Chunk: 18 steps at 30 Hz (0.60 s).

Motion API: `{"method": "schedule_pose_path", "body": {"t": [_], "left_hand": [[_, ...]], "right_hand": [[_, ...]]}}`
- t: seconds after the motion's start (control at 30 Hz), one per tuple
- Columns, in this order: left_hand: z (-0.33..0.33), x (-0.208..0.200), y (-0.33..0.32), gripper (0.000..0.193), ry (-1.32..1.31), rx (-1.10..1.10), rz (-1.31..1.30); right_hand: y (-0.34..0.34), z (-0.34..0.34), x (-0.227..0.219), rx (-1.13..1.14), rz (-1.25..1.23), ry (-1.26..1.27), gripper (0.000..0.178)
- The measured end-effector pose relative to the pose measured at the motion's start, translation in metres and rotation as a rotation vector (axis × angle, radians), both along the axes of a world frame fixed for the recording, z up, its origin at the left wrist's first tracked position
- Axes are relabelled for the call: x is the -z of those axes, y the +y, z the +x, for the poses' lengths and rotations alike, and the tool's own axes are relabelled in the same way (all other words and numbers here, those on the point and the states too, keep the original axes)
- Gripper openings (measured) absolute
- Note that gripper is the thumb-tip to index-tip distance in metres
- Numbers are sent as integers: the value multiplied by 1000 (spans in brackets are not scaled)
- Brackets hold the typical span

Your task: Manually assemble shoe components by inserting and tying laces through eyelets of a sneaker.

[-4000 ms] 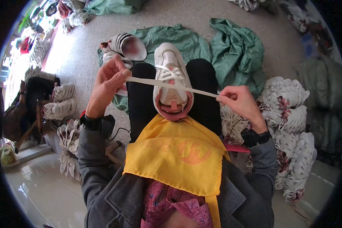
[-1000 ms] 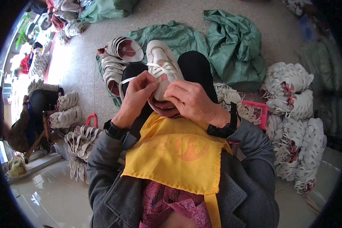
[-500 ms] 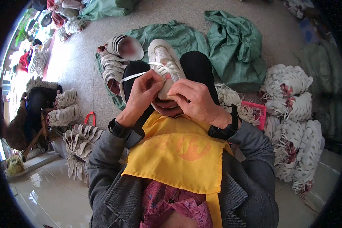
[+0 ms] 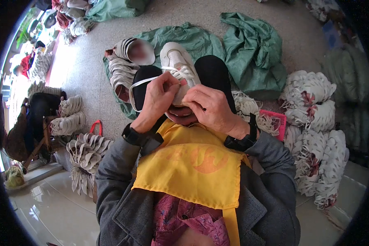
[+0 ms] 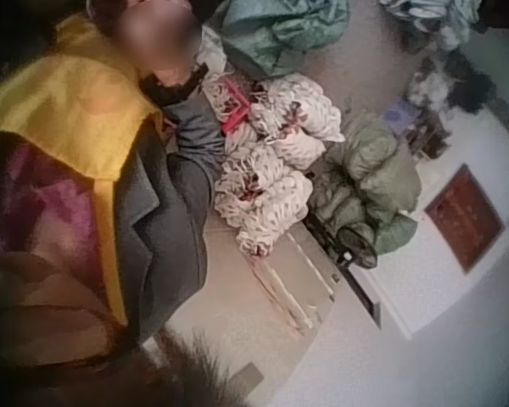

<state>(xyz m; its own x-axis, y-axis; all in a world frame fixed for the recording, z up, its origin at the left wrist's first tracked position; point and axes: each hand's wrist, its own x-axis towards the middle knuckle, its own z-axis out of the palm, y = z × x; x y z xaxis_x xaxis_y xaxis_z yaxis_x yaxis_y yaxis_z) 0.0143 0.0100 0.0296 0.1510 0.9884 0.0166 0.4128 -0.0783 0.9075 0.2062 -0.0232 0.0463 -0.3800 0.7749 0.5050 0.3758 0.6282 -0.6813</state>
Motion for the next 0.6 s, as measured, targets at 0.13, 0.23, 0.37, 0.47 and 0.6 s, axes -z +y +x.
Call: {"method": "schedule_pose_path", "body": {"t": [0.13,0.23,0.37,0.47,0.6], "left_hand": [[-2,21,-5,5,-133,28,67],[2,22,-6,5,-101,7,87],[2,13,-9,4,-54,6,78],[4,19,-9,4,-85,-26,89],[10,25,-10,4,-214,-81,121]], "right_hand": [[-1,3,-2,5,-100,-18,13],[2,3,-14,58,-233,-16,17],[23,1,-4,165,-118,-161,18],[32,1,-4,163,-191,-201,18],[43,6,-4,115,-520,-31,19]]}}
